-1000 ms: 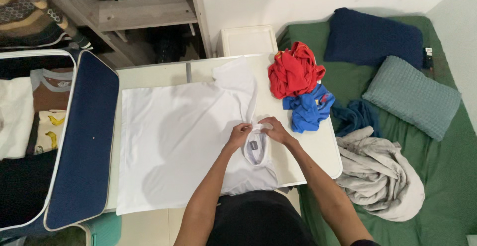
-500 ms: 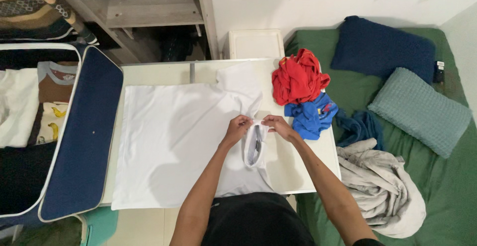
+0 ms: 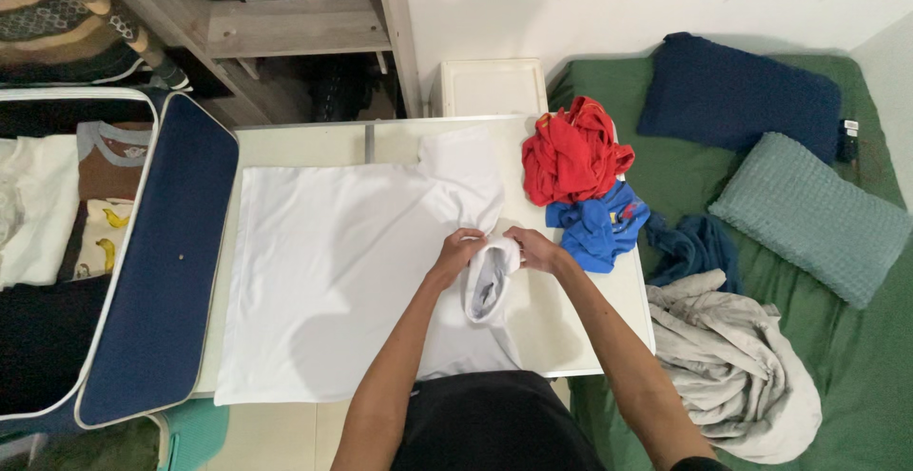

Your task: The person picks up a white t-shirt from a pile, spreads it out on a folding table, folds the sides and sleeves inward, and then folds the garment in half twice.

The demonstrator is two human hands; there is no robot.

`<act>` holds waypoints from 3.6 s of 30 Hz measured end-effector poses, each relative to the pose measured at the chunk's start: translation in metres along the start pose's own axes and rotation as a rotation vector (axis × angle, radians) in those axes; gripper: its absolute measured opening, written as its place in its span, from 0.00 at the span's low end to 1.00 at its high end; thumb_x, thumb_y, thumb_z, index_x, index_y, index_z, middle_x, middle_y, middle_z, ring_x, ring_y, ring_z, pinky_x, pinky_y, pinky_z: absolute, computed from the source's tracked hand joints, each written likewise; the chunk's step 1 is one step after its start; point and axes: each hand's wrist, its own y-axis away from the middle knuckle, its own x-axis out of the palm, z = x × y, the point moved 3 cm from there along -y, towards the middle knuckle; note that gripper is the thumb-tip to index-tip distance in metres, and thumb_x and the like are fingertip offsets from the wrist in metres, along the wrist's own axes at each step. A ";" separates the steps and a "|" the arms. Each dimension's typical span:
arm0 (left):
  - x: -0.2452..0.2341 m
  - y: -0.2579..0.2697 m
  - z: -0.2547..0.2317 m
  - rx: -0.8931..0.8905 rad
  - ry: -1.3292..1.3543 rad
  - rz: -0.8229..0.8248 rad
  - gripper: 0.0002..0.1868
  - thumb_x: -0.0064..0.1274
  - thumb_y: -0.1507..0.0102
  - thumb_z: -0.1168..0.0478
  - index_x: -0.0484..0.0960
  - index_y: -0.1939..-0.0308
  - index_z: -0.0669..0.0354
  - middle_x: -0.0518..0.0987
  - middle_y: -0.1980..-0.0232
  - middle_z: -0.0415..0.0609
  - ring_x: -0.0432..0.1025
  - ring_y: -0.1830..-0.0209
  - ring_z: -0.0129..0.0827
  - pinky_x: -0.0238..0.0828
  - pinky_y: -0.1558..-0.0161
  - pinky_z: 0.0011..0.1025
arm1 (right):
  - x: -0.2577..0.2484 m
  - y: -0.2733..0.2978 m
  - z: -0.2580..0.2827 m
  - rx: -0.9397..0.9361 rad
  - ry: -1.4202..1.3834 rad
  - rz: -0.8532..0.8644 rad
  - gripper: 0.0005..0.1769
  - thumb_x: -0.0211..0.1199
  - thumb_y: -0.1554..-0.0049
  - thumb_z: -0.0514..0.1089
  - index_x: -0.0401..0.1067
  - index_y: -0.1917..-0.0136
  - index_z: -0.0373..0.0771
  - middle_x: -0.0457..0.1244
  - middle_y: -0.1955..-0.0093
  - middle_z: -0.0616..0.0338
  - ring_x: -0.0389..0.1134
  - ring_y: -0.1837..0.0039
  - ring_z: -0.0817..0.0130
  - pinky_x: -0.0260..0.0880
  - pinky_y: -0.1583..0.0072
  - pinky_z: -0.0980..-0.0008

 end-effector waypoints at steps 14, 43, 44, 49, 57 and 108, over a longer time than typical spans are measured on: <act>0.014 0.001 0.082 0.324 -0.355 -0.352 0.27 0.69 0.45 0.62 0.76 0.45 0.63 0.80 0.49 0.56 0.78 0.51 0.43 0.76 0.51 0.35 | 0.018 0.053 -0.055 -0.909 0.660 -0.759 0.09 0.60 0.40 0.40 0.76 0.52 0.33 0.70 0.53 0.48 0.72 0.52 0.58 0.71 0.47 0.63; -0.089 0.110 0.114 0.363 -1.049 -0.379 0.29 0.52 0.37 0.60 0.71 0.30 0.51 0.54 0.19 0.50 0.42 0.20 0.60 0.41 0.29 0.68 | -0.007 0.050 -0.042 -0.906 0.517 -0.757 0.25 0.54 0.32 0.53 0.71 0.34 0.29 0.67 0.42 0.41 0.69 0.45 0.51 0.69 0.45 0.63; -0.099 0.112 0.114 0.314 -1.066 -0.385 0.30 0.51 0.37 0.59 0.69 0.29 0.50 0.52 0.18 0.49 0.40 0.19 0.60 0.40 0.29 0.69 | -0.002 0.050 -0.037 -1.016 0.595 -0.745 0.26 0.55 0.32 0.51 0.69 0.33 0.27 0.65 0.38 0.39 0.68 0.42 0.51 0.68 0.44 0.63; -0.158 0.117 0.113 0.091 -1.124 -0.428 0.35 0.50 0.35 0.53 0.61 0.24 0.48 0.42 0.16 0.46 0.33 0.18 0.61 0.37 0.29 0.72 | 0.005 0.022 -0.020 -0.723 0.675 -0.591 0.24 0.65 0.44 0.48 0.72 0.38 0.35 0.65 0.51 0.50 0.68 0.54 0.61 0.69 0.49 0.65; -0.231 0.138 0.115 -0.023 -1.033 -0.547 0.35 0.50 0.35 0.50 0.61 0.24 0.52 0.46 0.17 0.50 0.37 0.18 0.61 0.40 0.27 0.68 | -0.001 0.051 -0.008 -0.678 0.864 -1.037 0.22 0.71 0.54 0.44 0.74 0.47 0.36 0.64 0.54 0.48 0.65 0.50 0.50 0.66 0.49 0.53; -0.419 -0.009 0.020 0.073 -1.129 -0.548 0.52 0.47 0.37 0.34 0.44 0.19 0.54 0.36 0.16 0.56 0.24 0.18 0.63 0.20 0.29 0.71 | 0.131 -0.154 0.134 -0.090 1.298 -0.752 0.61 0.54 0.51 0.81 0.32 0.16 0.61 0.21 0.12 0.61 0.18 0.20 0.20 0.36 0.39 0.04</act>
